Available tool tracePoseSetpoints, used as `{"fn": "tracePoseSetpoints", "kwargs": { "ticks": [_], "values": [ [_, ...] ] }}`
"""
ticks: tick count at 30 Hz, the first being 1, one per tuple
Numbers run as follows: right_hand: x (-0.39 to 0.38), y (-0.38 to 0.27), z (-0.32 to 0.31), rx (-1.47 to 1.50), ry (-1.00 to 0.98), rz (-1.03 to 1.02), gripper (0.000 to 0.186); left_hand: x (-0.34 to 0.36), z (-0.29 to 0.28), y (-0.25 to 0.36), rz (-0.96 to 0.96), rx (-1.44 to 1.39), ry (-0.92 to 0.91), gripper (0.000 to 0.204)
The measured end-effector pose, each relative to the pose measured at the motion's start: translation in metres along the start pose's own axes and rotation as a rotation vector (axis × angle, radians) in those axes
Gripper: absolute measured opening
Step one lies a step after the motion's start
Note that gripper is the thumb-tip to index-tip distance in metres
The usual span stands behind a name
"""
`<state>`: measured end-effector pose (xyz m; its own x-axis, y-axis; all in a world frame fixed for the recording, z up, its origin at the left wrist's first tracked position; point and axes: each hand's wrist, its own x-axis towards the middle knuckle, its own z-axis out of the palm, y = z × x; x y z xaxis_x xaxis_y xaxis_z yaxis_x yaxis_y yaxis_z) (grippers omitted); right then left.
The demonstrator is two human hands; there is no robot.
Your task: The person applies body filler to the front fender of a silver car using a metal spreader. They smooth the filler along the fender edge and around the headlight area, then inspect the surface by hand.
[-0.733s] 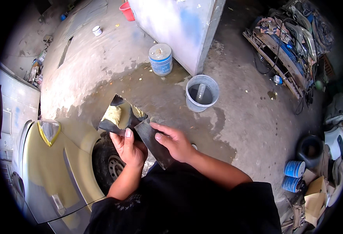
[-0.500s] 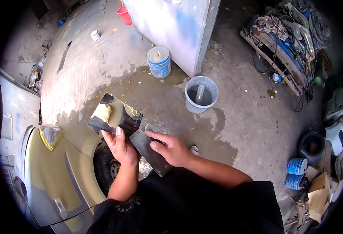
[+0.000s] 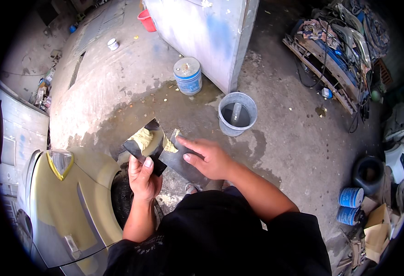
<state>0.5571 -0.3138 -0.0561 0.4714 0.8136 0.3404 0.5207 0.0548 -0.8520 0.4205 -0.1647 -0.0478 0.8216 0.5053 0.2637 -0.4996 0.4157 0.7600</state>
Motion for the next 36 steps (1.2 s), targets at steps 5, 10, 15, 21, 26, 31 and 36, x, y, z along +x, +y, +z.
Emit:
{"fn": "tracePoseSetpoints", "kwargs": {
  "ticks": [5, 10, 15, 21, 26, 31, 36],
  "values": [
    [0.014, -0.012, -0.022, -0.169, -0.145, 0.049, 0.045, 0.001, -0.003, 0.006, -0.123, 0.028, -0.011, 0.045],
    [0.013, -0.017, -0.021, -0.117, -0.177, 0.111, 0.045, 0.01, 0.001, 0.013, -0.108, -0.049, -0.038, 0.065],
    [0.012, -0.017, -0.014, 0.02, -0.158, 0.117, 0.046, 0.004, -0.002, 0.004, -0.166, -0.02, -0.045, 0.069],
    [0.018, -0.019, -0.003, 0.214, -0.143, 0.104, 0.047, -0.005, -0.002, -0.014, -0.124, 0.122, 0.039, 0.057],
    [0.019, -0.024, 0.013, 0.679, -0.1, 0.244, 0.048, -0.006, -0.002, -0.024, 0.015, 0.4, 0.012, 0.05],
    [0.028, -0.044, 0.012, 0.974, -0.093, 0.443, 0.052, -0.006, 0.001, -0.024, 0.091, 0.522, 0.014, 0.046],
    [0.024, -0.029, 0.015, 0.65, 0.0, 0.173, 0.051, -0.003, -0.001, -0.002, 0.016, 0.355, -0.028, 0.052]
  ]
}}
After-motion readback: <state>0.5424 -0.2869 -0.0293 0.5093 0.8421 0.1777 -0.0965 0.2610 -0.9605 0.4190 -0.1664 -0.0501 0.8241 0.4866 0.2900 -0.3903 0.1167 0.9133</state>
